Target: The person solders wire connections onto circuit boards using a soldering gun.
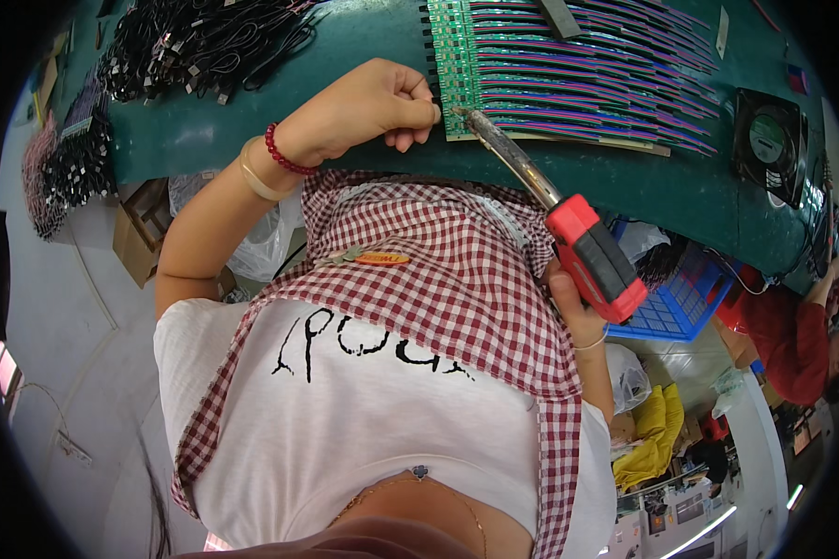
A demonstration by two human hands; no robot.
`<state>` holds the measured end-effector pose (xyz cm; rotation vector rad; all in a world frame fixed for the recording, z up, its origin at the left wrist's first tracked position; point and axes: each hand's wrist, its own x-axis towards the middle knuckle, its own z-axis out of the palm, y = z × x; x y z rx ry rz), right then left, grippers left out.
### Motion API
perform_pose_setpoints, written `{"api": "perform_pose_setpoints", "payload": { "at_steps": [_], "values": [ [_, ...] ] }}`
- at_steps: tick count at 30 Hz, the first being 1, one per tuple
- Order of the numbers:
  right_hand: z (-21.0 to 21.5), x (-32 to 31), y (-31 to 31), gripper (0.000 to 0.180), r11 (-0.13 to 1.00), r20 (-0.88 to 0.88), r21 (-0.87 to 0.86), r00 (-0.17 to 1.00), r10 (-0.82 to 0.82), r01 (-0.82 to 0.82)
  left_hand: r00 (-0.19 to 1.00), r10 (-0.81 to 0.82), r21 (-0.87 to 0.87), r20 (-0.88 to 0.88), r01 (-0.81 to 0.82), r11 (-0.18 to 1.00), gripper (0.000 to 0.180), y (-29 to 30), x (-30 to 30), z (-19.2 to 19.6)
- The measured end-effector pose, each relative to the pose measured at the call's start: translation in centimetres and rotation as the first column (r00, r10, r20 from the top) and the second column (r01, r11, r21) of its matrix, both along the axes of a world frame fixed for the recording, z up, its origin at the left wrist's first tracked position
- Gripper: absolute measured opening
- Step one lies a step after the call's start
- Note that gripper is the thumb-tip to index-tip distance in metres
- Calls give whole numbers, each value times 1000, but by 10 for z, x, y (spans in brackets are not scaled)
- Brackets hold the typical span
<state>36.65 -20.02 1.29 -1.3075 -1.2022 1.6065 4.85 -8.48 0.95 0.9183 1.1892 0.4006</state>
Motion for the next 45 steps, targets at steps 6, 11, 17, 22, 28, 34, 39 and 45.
{"api": "perform_pose_setpoints", "payload": {
  "at_steps": [6,11,17,22,28,34,39,45],
  "values": [
    [0,11,1,39,983,103,126,984,-145,132,1000,-16,17,-2,16,1000,15,6,10,3],
    [39,6,38,53,865,-214,326,921,-325,381,996,-61,3,70,61,998,16,6,3,-1],
    [62,77,85,36,369,-211,708,680,-702,602,1000,27,-35,2,-27,999,11,-2,7,1],
    [30,138,127,24,296,-92,676,476,-874,675,999,52,-62,14,-51,997,9,-1,4,9],
    [27,145,144,16,276,-225,425,395,-891,862,997,29,7,-77,-29,1000,15,-3,-3,23],
    [37,138,134,25,360,-94,445,443,-891,820,806,345,703,-481,119,701,25,72,-56,36],
    [51,97,120,26,320,-286,420,459,-841,849,473,735,853,-486,440,282,13,133,-81,25],
    [72,88,96,28,337,-307,542,555,-773,770,424,644,762,-637,476,439,12,144,-88,1]
  ]
}}
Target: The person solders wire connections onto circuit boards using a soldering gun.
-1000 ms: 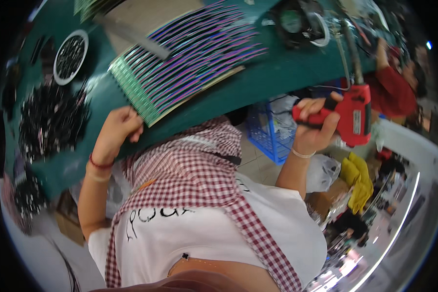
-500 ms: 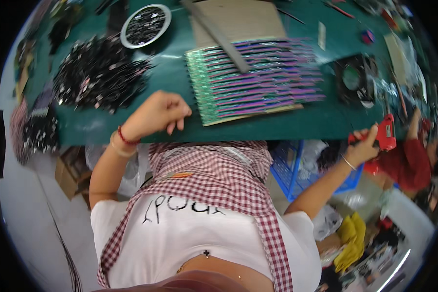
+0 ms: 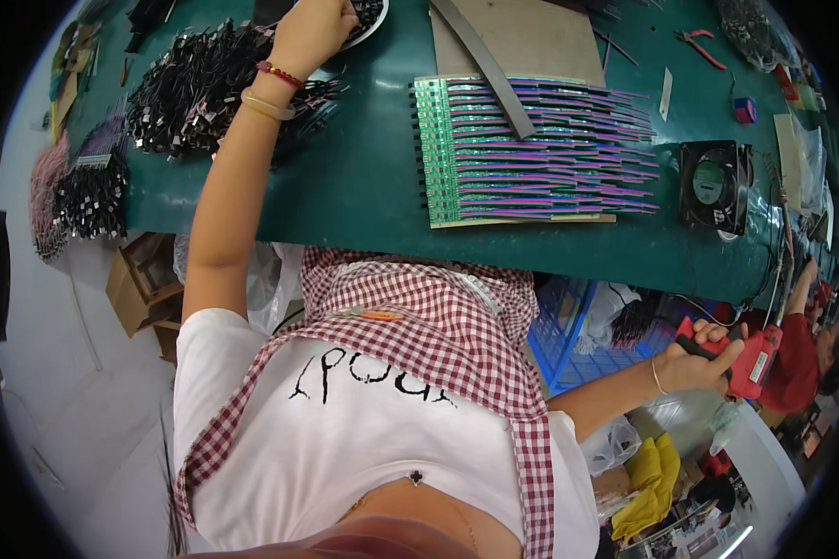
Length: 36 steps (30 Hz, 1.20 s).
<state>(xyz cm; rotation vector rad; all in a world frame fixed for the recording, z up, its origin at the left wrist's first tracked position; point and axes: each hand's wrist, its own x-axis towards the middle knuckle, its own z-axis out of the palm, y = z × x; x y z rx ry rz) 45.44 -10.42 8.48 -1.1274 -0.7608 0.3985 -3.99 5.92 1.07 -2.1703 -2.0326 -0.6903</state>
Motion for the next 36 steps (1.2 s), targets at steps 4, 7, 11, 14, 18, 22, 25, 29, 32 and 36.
{"api": "perform_pose_setpoints", "payload": {
  "at_steps": [4,7,11,14,18,22,25,29,32,36],
  "values": [
    [1,5,-4,30,996,-30,-4,996,87,-87,999,-45,63,21,44,997,13,0,2,-4],
    [2,-3,2,33,993,-21,-21,993,115,-116,999,-33,61,8,32,998,13,1,2,-2],
    [5,-8,3,35,994,-12,-21,994,111,-111,995,-54,70,86,48,996,12,-1,2,2],
    [7,-12,2,34,990,-12,-32,990,139,-139,973,-55,60,225,43,997,11,-5,4,6],
    [3,-11,-2,34,986,-46,-18,985,165,-166,953,-62,156,296,16,988,10,-6,2,6],
    [3,-19,0,34,985,-58,-16,983,171,-173,955,-177,185,239,135,973,10,-6,-7,3],
    [5,-21,1,34,973,-59,-8,972,229,-230,931,-112,133,349,69,989,10,-19,-2,17],
    [5,-48,-10,33,959,-99,14,954,284,-284,813,-64,-97,579,147,984,7,-60,39,46],
    [-8,-84,-15,34,820,-173,-78,818,549,-567,540,-132,-179,831,486,856,15,-107,61,25],
    [-24,-151,-26,43,624,-271,-338,707,653,-705,181,179,-254,967,658,709,13,-165,105,26]
  ]
}}
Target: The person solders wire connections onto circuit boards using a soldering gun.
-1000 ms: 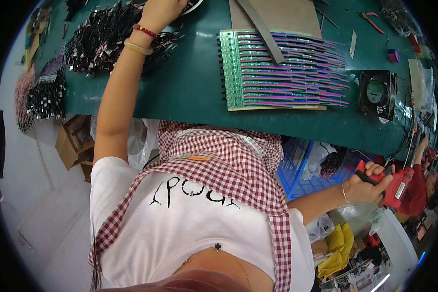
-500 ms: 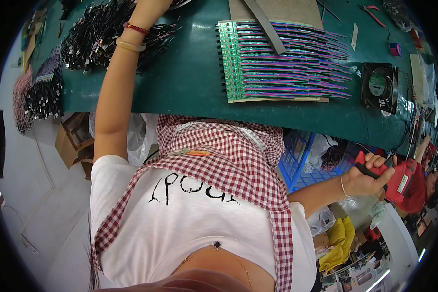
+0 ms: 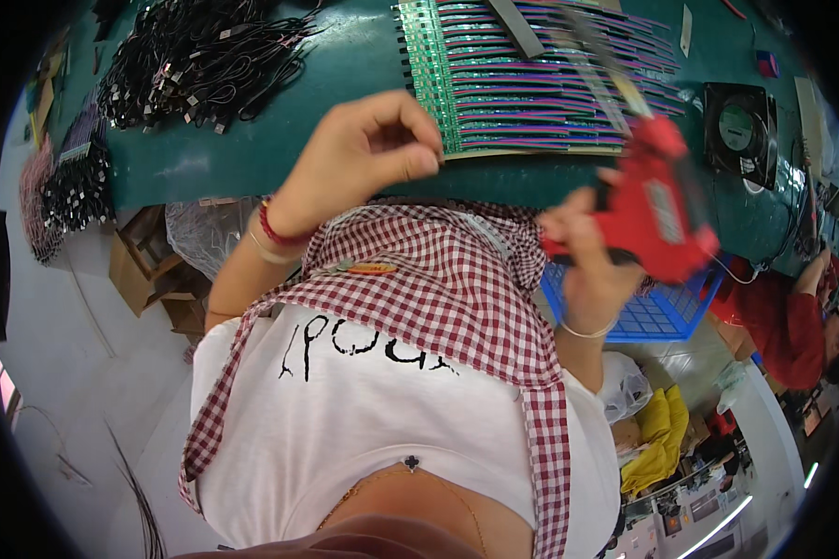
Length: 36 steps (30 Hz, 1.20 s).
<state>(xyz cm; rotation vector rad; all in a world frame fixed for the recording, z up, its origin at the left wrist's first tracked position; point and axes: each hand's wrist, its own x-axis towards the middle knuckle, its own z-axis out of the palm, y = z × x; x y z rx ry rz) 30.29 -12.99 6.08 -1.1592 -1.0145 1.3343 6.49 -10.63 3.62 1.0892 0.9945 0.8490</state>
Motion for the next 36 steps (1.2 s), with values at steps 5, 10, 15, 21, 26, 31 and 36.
{"api": "perform_pose_setpoints", "payload": {
  "at_steps": [5,10,15,21,26,31,36],
  "values": [
    [-1,-28,1,39,947,112,-151,946,303,-285,999,46,-17,-12,-46,999,18,-24,21,14],
    [10,-41,3,17,894,-48,-257,929,367,-367,998,27,95,-63,-21,995,20,-29,17,17],
    [11,-39,-2,10,905,169,-220,899,404,-365,995,23,151,-93,-8,989,21,-29,22,19],
    [4,-37,-4,7,928,298,-147,879,372,-343,981,24,143,-192,4,990,14,-31,25,22],
    [-1,-39,-4,7,906,408,-153,810,422,-395,941,26,192,-336,42,981,10,-32,21,16],
    [-8,-21,-10,38,957,181,-142,944,277,-254,995,-31,-292,-100,0,956,11,-20,-2,-11],
    [-20,29,-33,43,961,98,-176,967,234,-215,996,-57,-375,-64,29,927,15,-4,-13,-28]
  ]
}}
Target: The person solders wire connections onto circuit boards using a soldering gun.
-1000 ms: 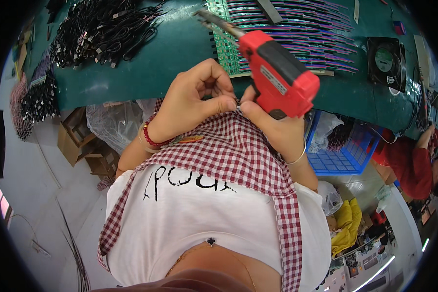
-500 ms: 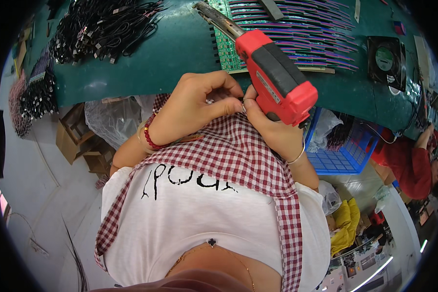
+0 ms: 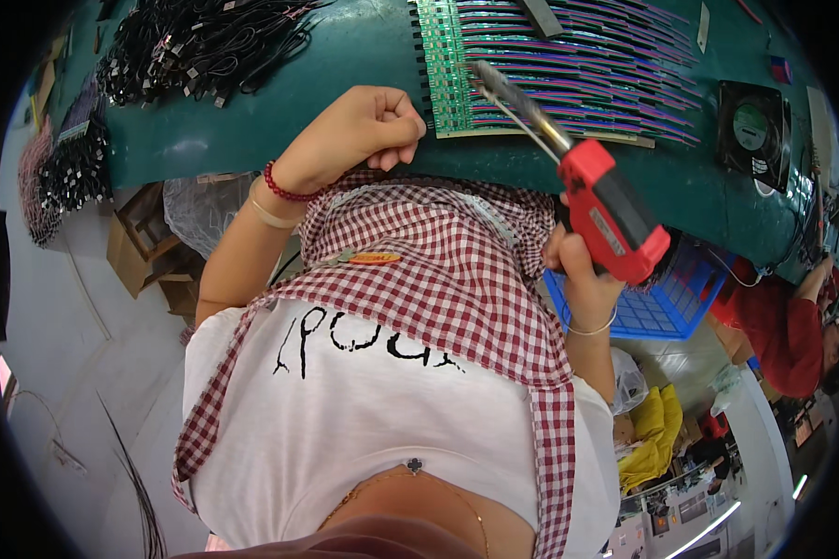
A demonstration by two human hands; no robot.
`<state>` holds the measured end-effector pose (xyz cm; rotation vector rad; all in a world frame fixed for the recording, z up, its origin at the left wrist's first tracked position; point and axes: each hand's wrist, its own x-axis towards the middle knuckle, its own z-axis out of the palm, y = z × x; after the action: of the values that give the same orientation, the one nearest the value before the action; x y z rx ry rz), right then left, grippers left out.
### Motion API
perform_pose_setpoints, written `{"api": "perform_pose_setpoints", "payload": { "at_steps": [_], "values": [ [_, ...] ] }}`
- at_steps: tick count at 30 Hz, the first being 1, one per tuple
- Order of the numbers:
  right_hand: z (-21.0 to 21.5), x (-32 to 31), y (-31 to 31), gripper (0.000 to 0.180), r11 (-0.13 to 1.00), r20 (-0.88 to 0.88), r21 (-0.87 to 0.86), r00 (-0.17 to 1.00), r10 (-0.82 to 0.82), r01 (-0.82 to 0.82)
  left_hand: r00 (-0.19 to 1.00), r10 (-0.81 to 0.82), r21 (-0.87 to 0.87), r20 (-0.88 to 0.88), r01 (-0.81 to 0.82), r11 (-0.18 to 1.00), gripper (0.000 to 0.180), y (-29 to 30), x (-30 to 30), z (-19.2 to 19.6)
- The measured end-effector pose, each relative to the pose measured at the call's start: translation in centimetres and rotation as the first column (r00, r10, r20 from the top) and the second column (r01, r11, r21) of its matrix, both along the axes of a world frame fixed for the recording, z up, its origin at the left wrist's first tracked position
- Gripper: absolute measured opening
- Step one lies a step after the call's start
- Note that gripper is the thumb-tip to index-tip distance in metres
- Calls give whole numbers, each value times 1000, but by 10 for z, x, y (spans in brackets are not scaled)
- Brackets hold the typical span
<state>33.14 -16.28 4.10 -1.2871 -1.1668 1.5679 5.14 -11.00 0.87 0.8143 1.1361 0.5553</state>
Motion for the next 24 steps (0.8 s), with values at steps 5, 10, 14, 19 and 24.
{"api": "perform_pose_setpoints", "payload": {
  "at_steps": [5,10,14,19,24],
  "values": [
    [-8,19,-27,49,997,27,-77,1000,13,-11,996,-77,7,-34,77,997,14,9,1,-1],
    [-18,27,-38,30,1000,37,-29,999,-3,4,996,-88,8,-5,88,996,16,11,1,-3],
    [-23,27,-43,24,997,-9,-71,1000,-15,14,997,-80,6,-18,80,997,16,10,2,-3],
    [-26,26,-47,21,994,-10,-88,997,-71,70,997,-71,13,-24,71,997,16,8,4,-4],
    [-29,36,-46,23,997,70,-71,997,43,-38,998,-50,24,-31,51,998,15,6,4,-2]
  ]
}}
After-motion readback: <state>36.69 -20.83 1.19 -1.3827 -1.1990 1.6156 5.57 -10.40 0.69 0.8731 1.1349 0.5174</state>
